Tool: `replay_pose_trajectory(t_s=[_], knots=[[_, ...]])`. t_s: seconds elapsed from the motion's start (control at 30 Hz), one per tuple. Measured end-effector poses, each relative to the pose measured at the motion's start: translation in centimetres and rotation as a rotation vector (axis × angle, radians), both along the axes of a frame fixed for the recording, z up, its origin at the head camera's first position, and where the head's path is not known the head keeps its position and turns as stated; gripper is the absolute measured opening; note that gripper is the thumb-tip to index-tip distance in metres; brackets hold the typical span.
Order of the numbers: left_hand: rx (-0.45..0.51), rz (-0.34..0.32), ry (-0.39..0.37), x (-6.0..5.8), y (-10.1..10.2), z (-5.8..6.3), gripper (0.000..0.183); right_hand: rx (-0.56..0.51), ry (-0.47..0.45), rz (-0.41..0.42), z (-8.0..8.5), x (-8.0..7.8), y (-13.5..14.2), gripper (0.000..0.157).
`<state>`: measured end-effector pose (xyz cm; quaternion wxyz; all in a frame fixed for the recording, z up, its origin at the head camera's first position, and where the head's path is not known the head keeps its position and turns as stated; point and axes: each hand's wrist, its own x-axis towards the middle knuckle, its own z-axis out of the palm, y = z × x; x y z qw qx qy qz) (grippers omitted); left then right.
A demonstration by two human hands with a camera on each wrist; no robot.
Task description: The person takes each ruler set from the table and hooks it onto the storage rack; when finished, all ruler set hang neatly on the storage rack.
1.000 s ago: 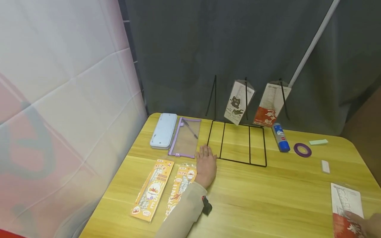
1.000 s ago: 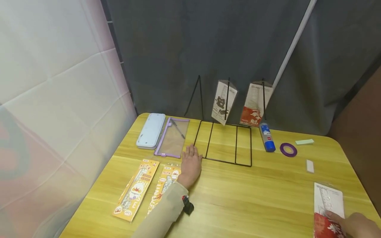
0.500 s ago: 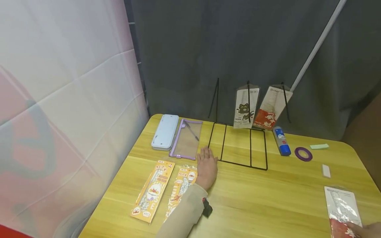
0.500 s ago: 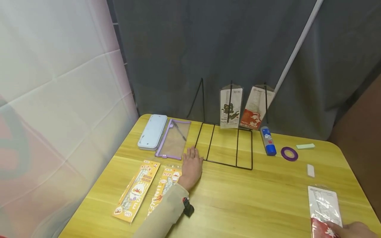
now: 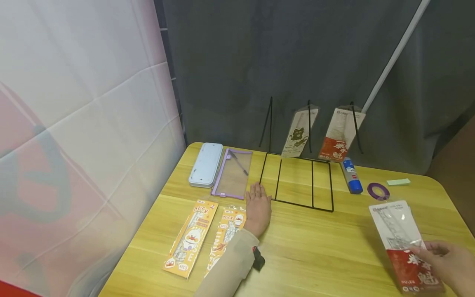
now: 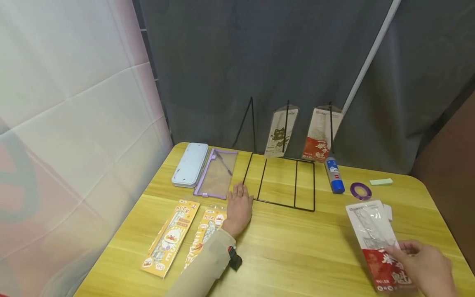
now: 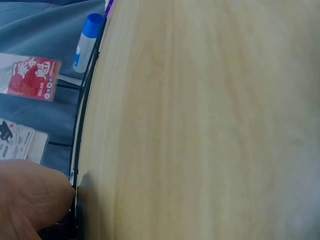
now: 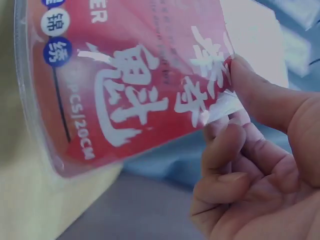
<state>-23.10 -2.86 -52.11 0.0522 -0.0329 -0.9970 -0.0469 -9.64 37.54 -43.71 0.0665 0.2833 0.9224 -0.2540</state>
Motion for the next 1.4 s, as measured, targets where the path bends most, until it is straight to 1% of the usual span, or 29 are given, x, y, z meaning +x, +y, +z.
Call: replay_pose_trajectory(t_s=[0.07, 0.17, 0.27, 0.37, 0.47, 0.57, 0.67, 0.77, 0.93, 1.23, 1.4], knots=[[-0.001, 0.0, 0.003, 0.0, 0.0, 0.0, 0.056, 0.07, 0.072, 0.097, 1.6, -0.5, -2.2, 0.077], [0.003, 0.003, -0.009, -0.1, 0.0, 0.0, 0.056, 0.133, 0.214, 0.25, 3.5, -1.2, -5.5, 0.066], [0.012, 0.006, -0.021, 0.0, 0.0, 0.0, 0.056, 0.127, 0.372, 0.376, 5.1, -1.9, -9.1, 0.052], [0.013, 0.007, -0.021, 0.0, 0.0, 0.0, 0.056, 0.095, 0.517, 0.463, 6.6, -3.0, -12.8, 0.038], [0.019, 0.01, -0.012, 0.0, 0.0, 0.0, 0.056, 0.043, 0.598, 0.524, 7.8, -4.1, -16.2, 0.031], [0.028, 0.013, -0.007, 0.0, 0.0, 0.1, 0.056, -0.028, 0.615, 0.57, 8.7, -5.0, -18.9, 0.03], [0.017, 0.009, -0.005, 0.0, 0.0, 0.2, 0.056, -0.086, 0.615, 0.595, 9.2, -5.7, -20.9, 0.031], [-0.007, 0.005, -0.003, 0.0, 0.0, 0.4, 0.056, -0.138, 0.619, 0.602, 9.2, -6.3, -22.1, 0.031], [-0.055, 0.001, -0.002, -0.1, 0.0, 0.3, 0.056, -0.2, 0.615, 0.617, 8.9, -6.9, -23.1, 0.03], [-0.09, -0.007, -0.032, -0.3, 0.0, 0.0, 0.056, -0.18, 0.637, 0.637, 9.0, -7.8, -24.0, 0.026], [-0.065, 0.002, -0.026, -0.2, -0.1, 0.1, 0.056, -0.181, 0.638, 0.625, 8.7, -8.5, -24.3, 0.025]])
